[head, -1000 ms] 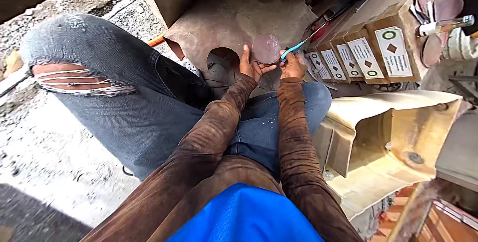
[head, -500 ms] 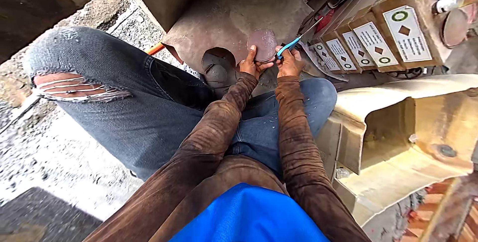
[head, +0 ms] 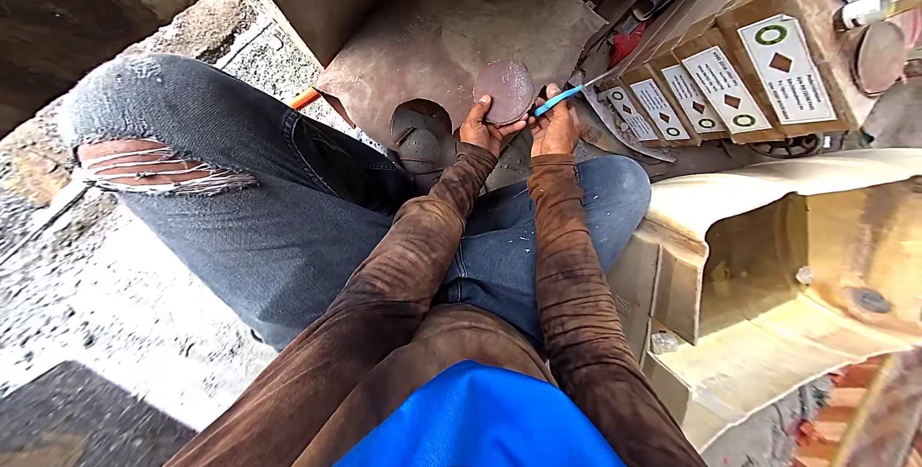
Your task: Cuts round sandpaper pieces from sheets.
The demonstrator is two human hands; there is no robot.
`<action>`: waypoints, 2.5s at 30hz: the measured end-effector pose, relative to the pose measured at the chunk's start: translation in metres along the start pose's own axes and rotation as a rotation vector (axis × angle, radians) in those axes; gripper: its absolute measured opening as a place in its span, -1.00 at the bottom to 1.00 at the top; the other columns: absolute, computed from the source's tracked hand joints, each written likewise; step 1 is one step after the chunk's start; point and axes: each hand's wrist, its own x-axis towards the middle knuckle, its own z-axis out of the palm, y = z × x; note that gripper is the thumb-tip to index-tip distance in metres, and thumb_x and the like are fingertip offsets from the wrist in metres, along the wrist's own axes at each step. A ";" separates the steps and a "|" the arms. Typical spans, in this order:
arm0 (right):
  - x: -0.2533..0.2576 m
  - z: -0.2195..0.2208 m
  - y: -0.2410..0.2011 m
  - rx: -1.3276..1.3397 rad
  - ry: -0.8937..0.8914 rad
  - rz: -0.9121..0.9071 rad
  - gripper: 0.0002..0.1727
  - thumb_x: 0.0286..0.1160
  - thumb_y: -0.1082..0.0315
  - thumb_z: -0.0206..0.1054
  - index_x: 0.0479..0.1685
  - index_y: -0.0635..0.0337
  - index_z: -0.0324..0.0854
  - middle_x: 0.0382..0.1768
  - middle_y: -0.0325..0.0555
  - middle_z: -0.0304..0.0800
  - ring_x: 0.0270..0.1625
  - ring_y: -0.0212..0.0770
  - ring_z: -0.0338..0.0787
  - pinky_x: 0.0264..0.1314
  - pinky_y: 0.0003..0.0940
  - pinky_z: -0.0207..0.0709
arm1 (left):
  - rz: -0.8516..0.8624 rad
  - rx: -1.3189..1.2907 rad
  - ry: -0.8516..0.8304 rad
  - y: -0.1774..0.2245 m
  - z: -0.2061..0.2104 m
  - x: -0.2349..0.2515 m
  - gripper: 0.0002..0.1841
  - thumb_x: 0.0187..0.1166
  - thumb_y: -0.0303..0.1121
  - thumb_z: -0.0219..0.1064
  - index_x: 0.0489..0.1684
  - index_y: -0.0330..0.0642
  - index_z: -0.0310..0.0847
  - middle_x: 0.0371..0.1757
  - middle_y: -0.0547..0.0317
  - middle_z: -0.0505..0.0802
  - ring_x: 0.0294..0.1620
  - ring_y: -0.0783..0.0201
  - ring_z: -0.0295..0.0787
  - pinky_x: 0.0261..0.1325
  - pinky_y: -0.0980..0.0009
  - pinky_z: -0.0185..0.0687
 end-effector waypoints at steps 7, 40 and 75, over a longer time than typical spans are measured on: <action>0.005 0.007 0.004 -0.006 -0.044 -0.060 -0.48 0.53 0.13 0.50 0.29 0.28 0.50 -0.08 0.03 0.76 -0.15 -0.14 0.83 -0.05 -0.18 0.80 | -0.005 -0.028 0.010 0.003 -0.005 0.001 -0.67 0.86 -0.26 -0.03 0.34 -0.31 0.40 0.08 -0.36 0.78 -0.18 -0.24 0.86 -0.26 -0.11 0.85; -0.095 -0.076 -0.010 -0.664 -0.485 -0.413 -0.59 0.69 0.19 0.08 0.21 0.37 0.54 -0.37 -0.10 0.77 -0.37 -0.23 0.79 -0.21 -0.23 0.76 | 0.124 -0.037 0.477 0.004 0.034 0.008 -0.15 0.22 -0.53 0.69 0.57 -0.39 0.26 0.28 -0.34 0.72 0.23 -0.10 0.76 0.22 -0.03 0.78; -0.053 -0.032 0.021 -0.717 -0.412 -0.346 -0.52 0.62 -0.21 0.25 0.01 0.01 0.74 -0.40 -0.26 0.70 -0.46 -0.41 0.60 -0.41 -0.41 0.51 | -0.163 0.213 0.614 0.029 0.059 -0.021 0.01 0.15 -0.25 0.79 0.66 -0.21 0.18 0.29 -0.30 0.68 0.17 -0.07 0.72 0.01 -0.05 0.74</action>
